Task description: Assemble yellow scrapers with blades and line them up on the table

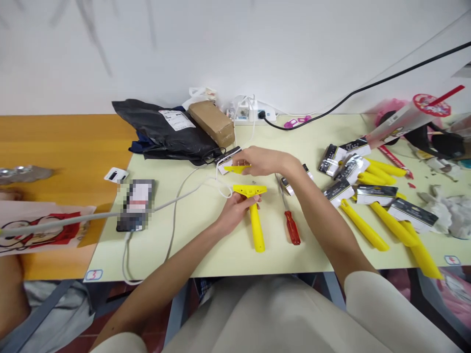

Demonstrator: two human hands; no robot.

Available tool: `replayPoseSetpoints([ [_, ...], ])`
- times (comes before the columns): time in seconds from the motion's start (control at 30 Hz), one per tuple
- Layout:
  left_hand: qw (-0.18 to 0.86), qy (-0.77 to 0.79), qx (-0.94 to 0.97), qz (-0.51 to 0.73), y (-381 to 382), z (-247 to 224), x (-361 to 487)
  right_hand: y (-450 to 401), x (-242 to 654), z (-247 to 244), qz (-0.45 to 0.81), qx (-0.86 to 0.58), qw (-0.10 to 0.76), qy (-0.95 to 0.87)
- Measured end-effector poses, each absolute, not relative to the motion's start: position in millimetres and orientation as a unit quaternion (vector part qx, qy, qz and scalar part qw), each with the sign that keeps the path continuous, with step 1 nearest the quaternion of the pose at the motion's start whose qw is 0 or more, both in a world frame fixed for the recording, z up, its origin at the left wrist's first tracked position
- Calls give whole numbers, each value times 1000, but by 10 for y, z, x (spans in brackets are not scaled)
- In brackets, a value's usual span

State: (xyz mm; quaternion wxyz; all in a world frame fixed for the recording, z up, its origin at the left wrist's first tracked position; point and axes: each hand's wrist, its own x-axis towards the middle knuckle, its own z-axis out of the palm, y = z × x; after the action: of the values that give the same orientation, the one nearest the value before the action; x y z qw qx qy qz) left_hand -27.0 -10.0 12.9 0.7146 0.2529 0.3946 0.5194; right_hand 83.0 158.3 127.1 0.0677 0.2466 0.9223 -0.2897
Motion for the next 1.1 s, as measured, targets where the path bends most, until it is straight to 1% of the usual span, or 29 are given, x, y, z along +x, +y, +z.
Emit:
replayPoseSetpoints([
  [0.1, 715, 393, 276, 507, -119, 84, -270, 1537, 1159, 1584, -275, 287, 65, 915],
  [0.23, 748, 368, 327, 446, -221, 43, -198, 1368, 1568, 1961, -268, 334, 79, 900],
  [0.37, 786, 338, 321, 405, -347, 75, -60, 1226, 1767, 2156, -292, 325, 103, 894],
  [0.5, 786, 341, 292, 425, -368, 123, -5, 1212, 1702, 2071, -341, 282, 108, 890],
  [0.63, 771, 356, 239, 470, -314, 160, -37, 1254, 1473, 1866, -370, 227, 159, 887],
  [0.77, 755, 367, 223, 496, -274, 184, -69, 1303, 1291, 1688, -388, 240, 208, 865],
  [0.97, 745, 357, 233, 513, -235, 174, -110, 1413, 1227, 1463, -400, 224, 204, 865],
  [1.1, 743, 355, 252, 509, -211, 152, -127, 1449, 1219, 1413, -400, 215, 192, 870],
])
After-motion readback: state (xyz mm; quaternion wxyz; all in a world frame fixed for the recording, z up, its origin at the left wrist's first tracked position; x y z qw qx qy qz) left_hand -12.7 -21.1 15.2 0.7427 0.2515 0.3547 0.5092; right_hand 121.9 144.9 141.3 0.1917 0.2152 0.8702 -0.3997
